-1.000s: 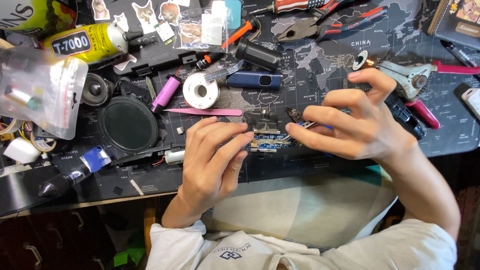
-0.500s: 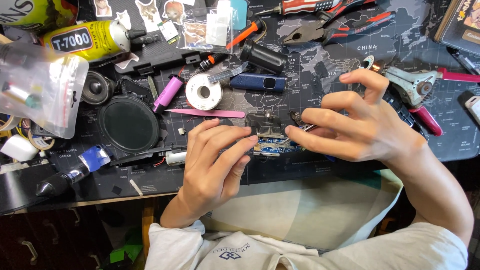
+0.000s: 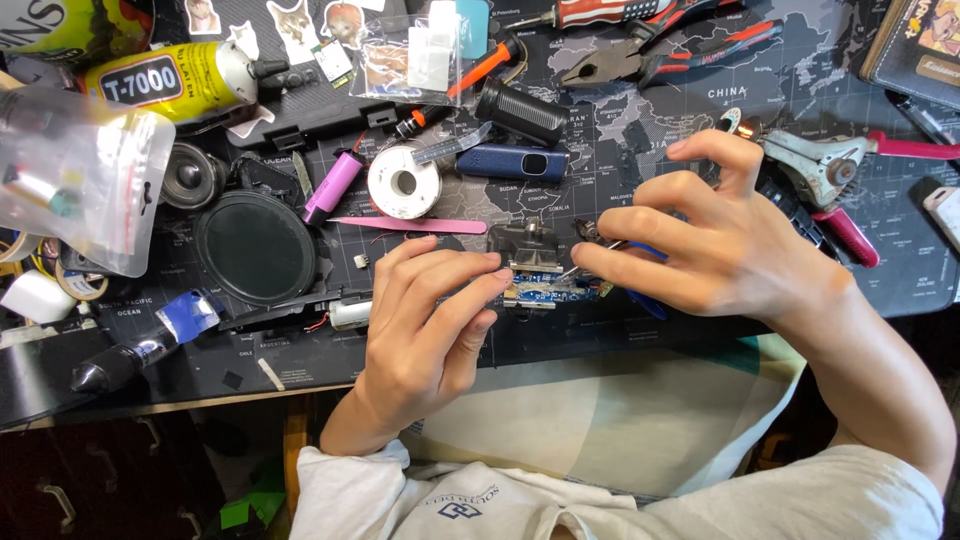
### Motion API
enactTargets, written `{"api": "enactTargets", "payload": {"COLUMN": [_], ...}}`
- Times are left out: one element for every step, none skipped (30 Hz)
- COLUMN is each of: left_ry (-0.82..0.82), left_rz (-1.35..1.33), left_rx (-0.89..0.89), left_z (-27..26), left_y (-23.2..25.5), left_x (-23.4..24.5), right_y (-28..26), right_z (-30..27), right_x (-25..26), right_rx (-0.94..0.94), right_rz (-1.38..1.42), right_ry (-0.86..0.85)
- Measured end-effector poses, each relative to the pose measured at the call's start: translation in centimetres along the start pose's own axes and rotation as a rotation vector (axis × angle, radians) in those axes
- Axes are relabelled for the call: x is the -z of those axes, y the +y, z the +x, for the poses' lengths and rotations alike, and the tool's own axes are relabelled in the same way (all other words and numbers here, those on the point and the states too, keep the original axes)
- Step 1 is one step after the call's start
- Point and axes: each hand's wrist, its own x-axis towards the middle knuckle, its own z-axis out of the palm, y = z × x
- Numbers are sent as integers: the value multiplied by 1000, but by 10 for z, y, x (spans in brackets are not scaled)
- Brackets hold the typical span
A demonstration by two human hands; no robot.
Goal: Soldering wires onto a circuit board and using pliers to strip and trim wires at a repair bench.
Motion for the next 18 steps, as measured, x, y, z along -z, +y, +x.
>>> {"api": "enactTargets", "payload": {"left_ry": [1, 1, 5, 9, 9, 19, 29, 28, 36, 44, 44, 40, 36, 35, 32, 29, 29, 34], "left_rz": [-2, -3, -3, -3, -2, 15, 32, 32, 56, 79, 79, 86, 92, 92, 91, 90, 89, 91], "left_rx": [-2, -3, -2, -2, -3, -12, -22, -23, -32, -41, -42, -41, -40, -41, -39, -38, -39, -41], "left_z": [0, 0, 0, 0, 0, 0, 0, 1, 1, 1, 1, 1, 1, 1, 1, 1, 1, 0], "left_y": [0, 0, 0, 1, 0, 1, 1, 1, 1, 1, 1, 2, 2, 2, 2, 2, 1, 1], "left_x": [0, 0, -1, -1, -2, -2, -3, -4, -6, -7, -7, -8, -8, -8, -9, -9, -10, -10], "right_y": [0, -1, -2, -2, -3, -3, -4, -5, -6, -6, -7, -7, -8, -8, -9, -9, -9, -10], "right_z": [0, -1, -2, -3, -5, -7, -8, -9, -9, -9, -10, -10, -10, -10, -10, -9, -9, -10], "right_x": [0, -1, -2, -3, -5, -7, -10, -10, -10, -10, -9, -8, -8, -8, -7, -7, -7, -7], "right_rx": [-12, -12, -37, -62, -61, -88, -114, -115, -115, -113, -114, -112, -110, -111, -115, -119, -120, -114], "right_rz": [6, 5, 47, 89, 88, 98, 107, 106, 103, 100, 99, 88, 77, 77, 71, 64, 63, 48], "right_ry": [-1, -1, 10, 21, 22, 33, 43, 45, 60, 74, 75, 80, 86, 86, 81, 75, 75, 66]}}
